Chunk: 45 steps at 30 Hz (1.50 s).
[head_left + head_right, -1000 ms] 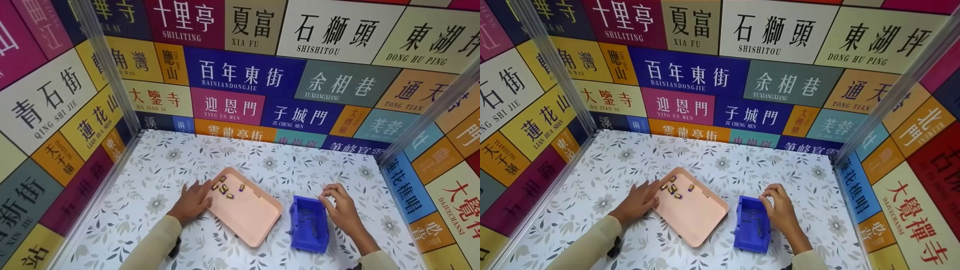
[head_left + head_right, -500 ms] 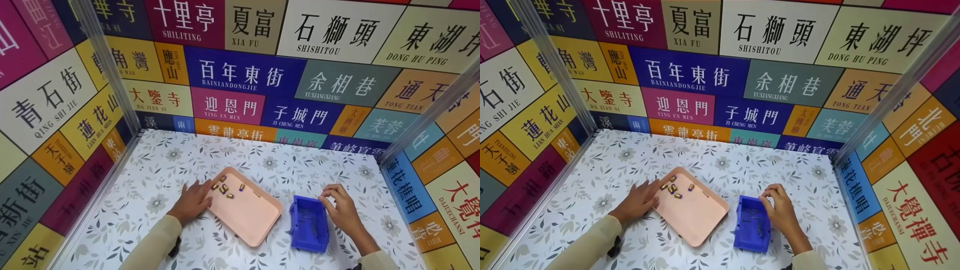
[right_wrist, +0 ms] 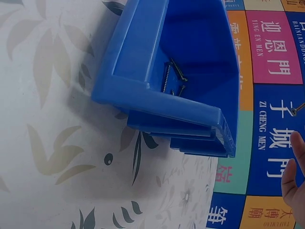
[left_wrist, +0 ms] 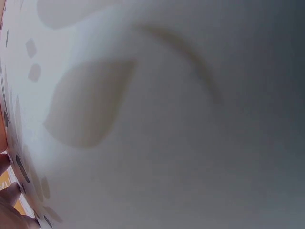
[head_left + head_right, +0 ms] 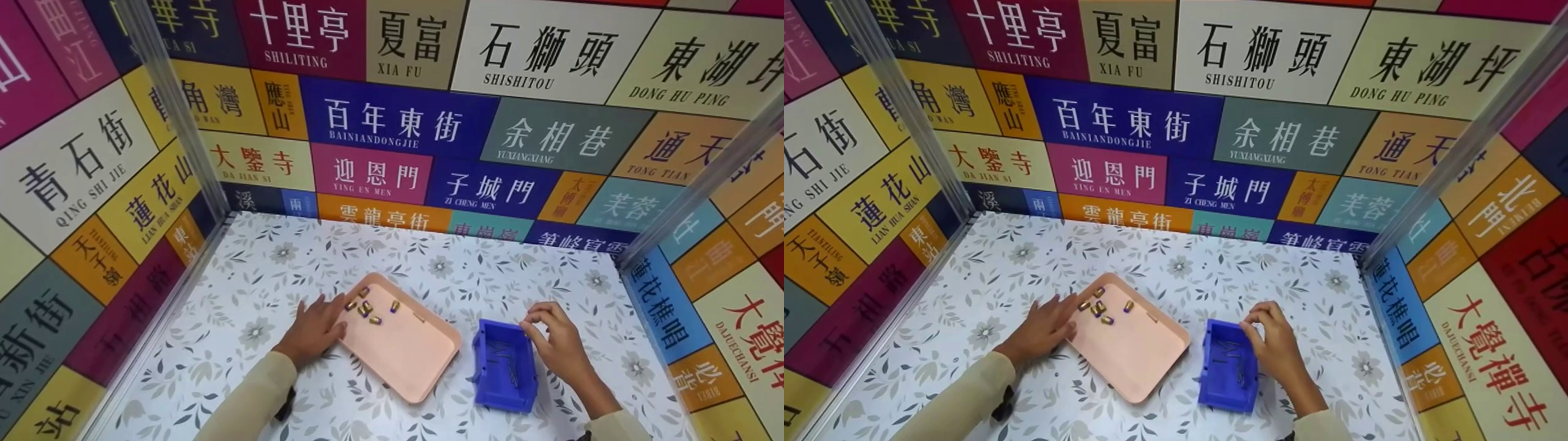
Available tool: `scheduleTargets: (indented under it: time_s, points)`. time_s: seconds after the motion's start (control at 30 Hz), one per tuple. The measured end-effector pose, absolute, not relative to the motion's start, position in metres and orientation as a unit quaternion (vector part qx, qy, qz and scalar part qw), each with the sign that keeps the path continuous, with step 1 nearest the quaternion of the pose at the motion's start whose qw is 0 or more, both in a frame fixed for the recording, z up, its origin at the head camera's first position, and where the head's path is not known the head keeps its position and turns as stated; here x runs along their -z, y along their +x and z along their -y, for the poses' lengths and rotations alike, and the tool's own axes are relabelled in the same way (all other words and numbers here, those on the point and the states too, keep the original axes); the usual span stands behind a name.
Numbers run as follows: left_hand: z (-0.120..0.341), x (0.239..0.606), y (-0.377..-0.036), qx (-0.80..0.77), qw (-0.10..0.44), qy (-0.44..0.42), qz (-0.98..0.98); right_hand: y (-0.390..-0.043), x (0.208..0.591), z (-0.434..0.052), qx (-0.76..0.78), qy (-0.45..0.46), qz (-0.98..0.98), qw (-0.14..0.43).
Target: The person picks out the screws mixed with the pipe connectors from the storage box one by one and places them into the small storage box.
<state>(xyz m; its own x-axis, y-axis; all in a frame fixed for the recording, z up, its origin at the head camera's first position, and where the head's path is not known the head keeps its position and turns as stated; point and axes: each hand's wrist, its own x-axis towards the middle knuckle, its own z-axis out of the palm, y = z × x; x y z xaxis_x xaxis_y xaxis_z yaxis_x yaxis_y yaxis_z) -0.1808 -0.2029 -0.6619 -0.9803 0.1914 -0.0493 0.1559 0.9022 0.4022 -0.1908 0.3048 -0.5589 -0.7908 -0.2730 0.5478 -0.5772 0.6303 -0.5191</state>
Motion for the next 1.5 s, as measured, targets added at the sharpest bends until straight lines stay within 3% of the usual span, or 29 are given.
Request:
scheduleTargets:
  time_s: [0.77,1.5]
  points:
    - [0.202,0.661,-0.176,-0.213,0.063,0.08,-0.972,-0.19,0.569,-0.298,-0.358,0.249,0.872,0.221]
    - [0.2,0.661,-0.178,-0.214,0.053,0.069,-0.973,-0.211,0.585,-0.22,-0.419,0.228,0.855,0.205]
